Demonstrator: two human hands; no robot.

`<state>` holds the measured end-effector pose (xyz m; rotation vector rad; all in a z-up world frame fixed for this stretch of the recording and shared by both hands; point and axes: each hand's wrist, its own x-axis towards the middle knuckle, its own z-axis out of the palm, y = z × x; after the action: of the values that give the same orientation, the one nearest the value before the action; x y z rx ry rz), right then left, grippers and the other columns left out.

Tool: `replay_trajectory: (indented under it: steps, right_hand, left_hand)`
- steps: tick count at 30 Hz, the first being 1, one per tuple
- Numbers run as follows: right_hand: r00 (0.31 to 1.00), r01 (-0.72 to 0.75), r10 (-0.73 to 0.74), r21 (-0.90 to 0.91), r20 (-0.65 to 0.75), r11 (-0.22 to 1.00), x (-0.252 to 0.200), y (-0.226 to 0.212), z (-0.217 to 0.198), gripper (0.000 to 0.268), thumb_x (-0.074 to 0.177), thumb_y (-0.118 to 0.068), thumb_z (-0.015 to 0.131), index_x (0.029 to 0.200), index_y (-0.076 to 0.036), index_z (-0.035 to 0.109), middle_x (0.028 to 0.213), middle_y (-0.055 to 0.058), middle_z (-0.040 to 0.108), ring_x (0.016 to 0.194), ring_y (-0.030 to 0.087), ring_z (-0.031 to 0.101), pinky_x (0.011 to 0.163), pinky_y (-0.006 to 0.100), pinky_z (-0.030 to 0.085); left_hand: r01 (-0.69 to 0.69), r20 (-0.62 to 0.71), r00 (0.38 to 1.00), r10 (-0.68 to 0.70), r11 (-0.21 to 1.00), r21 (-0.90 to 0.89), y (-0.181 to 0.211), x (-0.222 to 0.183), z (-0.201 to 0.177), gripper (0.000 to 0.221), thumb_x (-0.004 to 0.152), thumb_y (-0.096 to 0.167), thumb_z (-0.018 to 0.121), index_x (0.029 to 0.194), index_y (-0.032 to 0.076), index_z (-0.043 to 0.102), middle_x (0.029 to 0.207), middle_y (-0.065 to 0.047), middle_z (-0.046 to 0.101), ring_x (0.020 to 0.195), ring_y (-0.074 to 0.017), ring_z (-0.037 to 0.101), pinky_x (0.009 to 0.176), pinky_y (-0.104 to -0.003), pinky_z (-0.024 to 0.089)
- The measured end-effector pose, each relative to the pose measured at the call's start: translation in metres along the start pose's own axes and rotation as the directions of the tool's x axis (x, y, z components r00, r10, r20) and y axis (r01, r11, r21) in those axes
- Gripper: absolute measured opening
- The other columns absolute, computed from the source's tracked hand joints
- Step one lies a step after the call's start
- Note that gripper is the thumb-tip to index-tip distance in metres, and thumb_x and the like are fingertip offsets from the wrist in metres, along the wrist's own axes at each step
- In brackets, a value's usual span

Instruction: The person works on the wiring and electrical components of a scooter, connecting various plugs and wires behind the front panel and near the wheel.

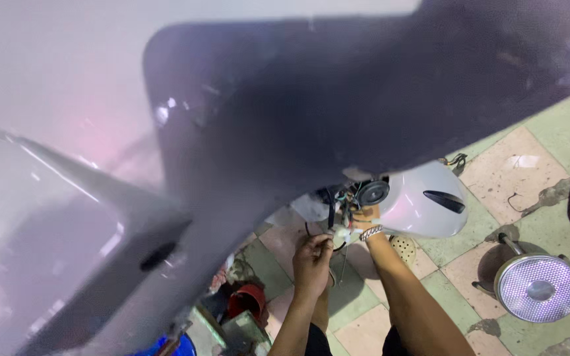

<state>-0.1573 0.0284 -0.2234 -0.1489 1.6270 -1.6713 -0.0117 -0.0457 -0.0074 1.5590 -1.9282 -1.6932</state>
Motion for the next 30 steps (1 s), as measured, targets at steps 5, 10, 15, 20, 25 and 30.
replay_trajectory:
  steps: [5,10,15,20,25,30]
  right_hand:
    - [0.999,0.052,-0.05,0.186,-0.015,0.981,-0.021,0.02,0.009,0.023,0.085,-0.004,0.071,0.107,0.0,0.065,0.096,0.012,0.073,0.085,0.023,0.074,0.073,0.037,0.065]
    - [0.998,-0.056,0.055,-0.019,-0.032,0.998,-0.015,0.017,-0.004,0.022,0.088,-0.009,0.077,0.104,0.002,0.068,0.094,0.018,0.076,0.085,0.028,0.077,0.075,0.04,0.067]
    - [0.996,-0.087,0.087,0.021,-0.019,0.996,0.007,0.008,-0.001,0.021,0.088,-0.007,0.072,0.107,0.0,0.065,0.097,0.017,0.075,0.08,0.027,0.074,0.069,0.038,0.063]
    - [0.988,-0.154,0.154,0.044,-0.008,0.987,0.02,0.004,0.006,0.023,0.088,-0.004,0.067,0.11,-0.002,0.063,0.101,0.016,0.074,0.076,0.026,0.071,0.063,0.036,0.059]
    - [0.972,-0.233,0.234,0.071,-0.008,0.97,0.011,0.002,0.008,0.026,0.087,-0.001,0.063,0.113,-0.005,0.061,0.104,0.015,0.073,0.072,0.025,0.068,0.057,0.034,0.056]
    - [0.922,-0.38,0.385,0.304,0.044,0.874,0.0,0.0,-0.007,0.05,0.076,0.009,0.058,0.12,-0.013,0.056,0.11,0.013,0.072,0.061,0.026,0.063,0.044,0.034,0.044]
  left_hand:
    - [-0.061,0.017,0.998,0.06,0.994,0.09,0.027,0.007,-0.021,0.02,0.095,0.023,0.069,0.103,0.006,0.078,0.086,-0.005,0.075,0.073,-0.0121,0.065,0.066,-0.028,0.052]
    - [-0.015,-0.048,0.999,0.021,0.992,0.124,0.063,0.009,-0.023,0.024,0.096,0.024,0.068,0.107,0.004,0.076,0.081,-0.006,0.075,0.065,-0.0156,0.062,0.06,-0.031,0.05]
    - [-0.027,-0.147,0.988,0.04,0.995,0.094,0.081,-0.012,-0.009,0.023,0.097,0.022,0.066,0.108,0.004,0.074,0.084,-0.005,0.074,0.071,-0.0114,0.067,0.063,-0.029,0.052]
    - [-0.023,-0.217,0.976,0.01,0.998,-0.056,0.082,-0.023,0.006,0.021,0.098,0.02,0.066,0.108,0.003,0.073,0.089,-0.003,0.074,0.078,-0.009,0.067,0.065,-0.027,0.054]
    - [-0.008,-0.27,0.963,0.002,1.0,-0.022,0.099,-0.031,0.004,0.024,0.098,0.022,0.066,0.108,0.003,0.077,0.087,-0.005,0.075,0.073,-0.0112,0.066,0.064,-0.029,0.05]
    - [0.073,-0.251,0.965,-0.077,0.997,-0.024,0.106,-0.042,-0.001,0.025,0.098,0.024,0.064,0.11,0.005,0.075,0.094,-0.006,0.075,0.082,-0.0142,0.069,0.072,-0.03,0.054]
